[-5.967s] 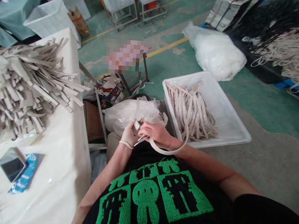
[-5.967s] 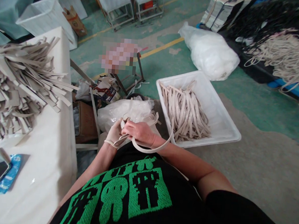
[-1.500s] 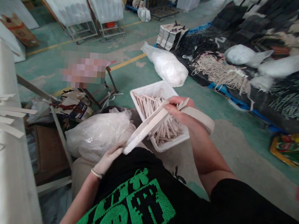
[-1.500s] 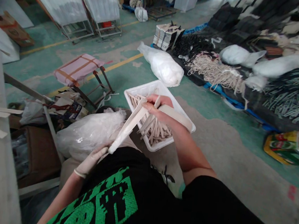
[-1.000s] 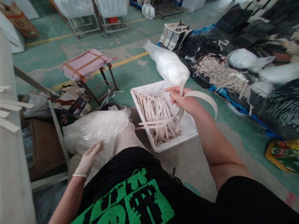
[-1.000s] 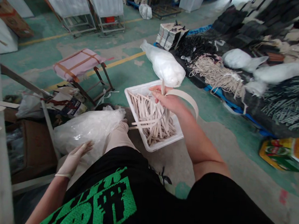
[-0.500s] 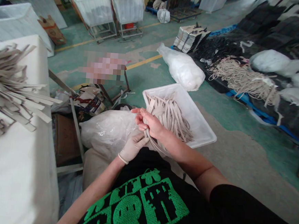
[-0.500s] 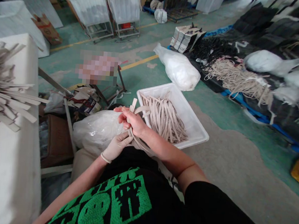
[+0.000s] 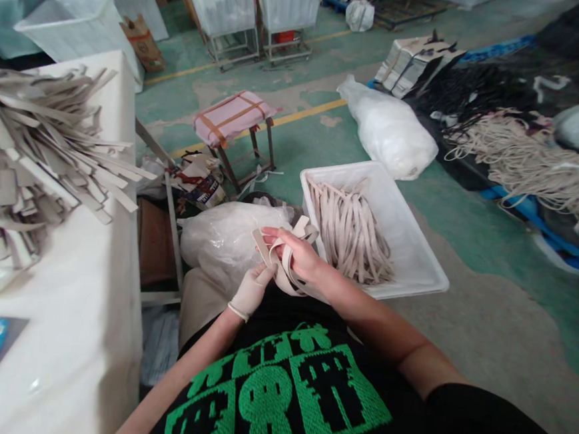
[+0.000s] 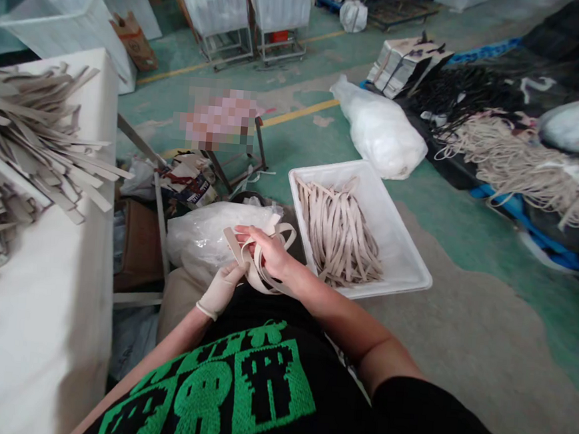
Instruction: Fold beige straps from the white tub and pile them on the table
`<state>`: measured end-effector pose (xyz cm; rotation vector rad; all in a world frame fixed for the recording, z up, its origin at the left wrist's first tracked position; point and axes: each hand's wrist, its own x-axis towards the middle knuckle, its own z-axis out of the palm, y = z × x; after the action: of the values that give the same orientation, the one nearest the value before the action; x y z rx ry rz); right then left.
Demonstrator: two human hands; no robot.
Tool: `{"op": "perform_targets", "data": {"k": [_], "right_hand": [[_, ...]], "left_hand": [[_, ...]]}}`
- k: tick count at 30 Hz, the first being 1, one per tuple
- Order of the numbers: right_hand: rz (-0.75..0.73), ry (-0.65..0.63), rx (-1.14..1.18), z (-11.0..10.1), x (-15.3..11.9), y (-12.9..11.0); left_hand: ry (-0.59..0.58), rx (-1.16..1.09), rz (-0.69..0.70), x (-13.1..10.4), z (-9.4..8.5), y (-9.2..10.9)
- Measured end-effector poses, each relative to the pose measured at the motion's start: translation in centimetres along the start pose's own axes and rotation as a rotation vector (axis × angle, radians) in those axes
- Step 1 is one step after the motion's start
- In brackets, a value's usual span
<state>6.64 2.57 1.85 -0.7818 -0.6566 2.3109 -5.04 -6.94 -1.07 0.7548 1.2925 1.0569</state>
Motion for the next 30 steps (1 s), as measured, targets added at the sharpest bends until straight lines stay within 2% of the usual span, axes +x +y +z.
{"op": "perform_targets", "data": {"k": [4,7,11,15,17,20,24,28,30], "right_hand": [[-0.01,-0.046,-0.283,-0.2,-0.3,1.2],[-0.026,-0.036,-0.371,-0.4,-0.4,1.6],[-0.039,0.128,-0.285,-1.5,-0.1,1.8],[-0.176,0.288,-0.47,-3.6,-0.2,1.9],[-0.132,0.232,-0.586,-4.4,-0.6,2.0],[0.009,0.007,-0.748,-4.8,-1.2,1.9],[-0.036,-0.155,-0.987,-4.6,-1.2,1.4],[0.033,-0.185,-1.103,-4.8,-0.9,1.8],[0.076,-0.118,-1.029,-5.4,-0.7,2.2]], "left_hand": [[0.041,0.081,0.008,0.1,-0.3,-0.5],[0.006,0.153,0.041,0.0,0.0,-0.4],[-0.008,0.147,0.028,-0.2,-0.2,-0.1],[0.166,0.342,0.082,-0.2,-1.3,0.4],[0.241,0.444,0.132,0.0,-2.0,0.5],[0.264,0.539,0.176,0.5,-2.8,0.4],[0.229,0.522,0.153,0.8,-3.0,-0.5],[0.166,0.565,0.142,1.1,-4.0,-1.3],[0.138,0.741,0.071,1.5,-5.6,-1.6]]}}
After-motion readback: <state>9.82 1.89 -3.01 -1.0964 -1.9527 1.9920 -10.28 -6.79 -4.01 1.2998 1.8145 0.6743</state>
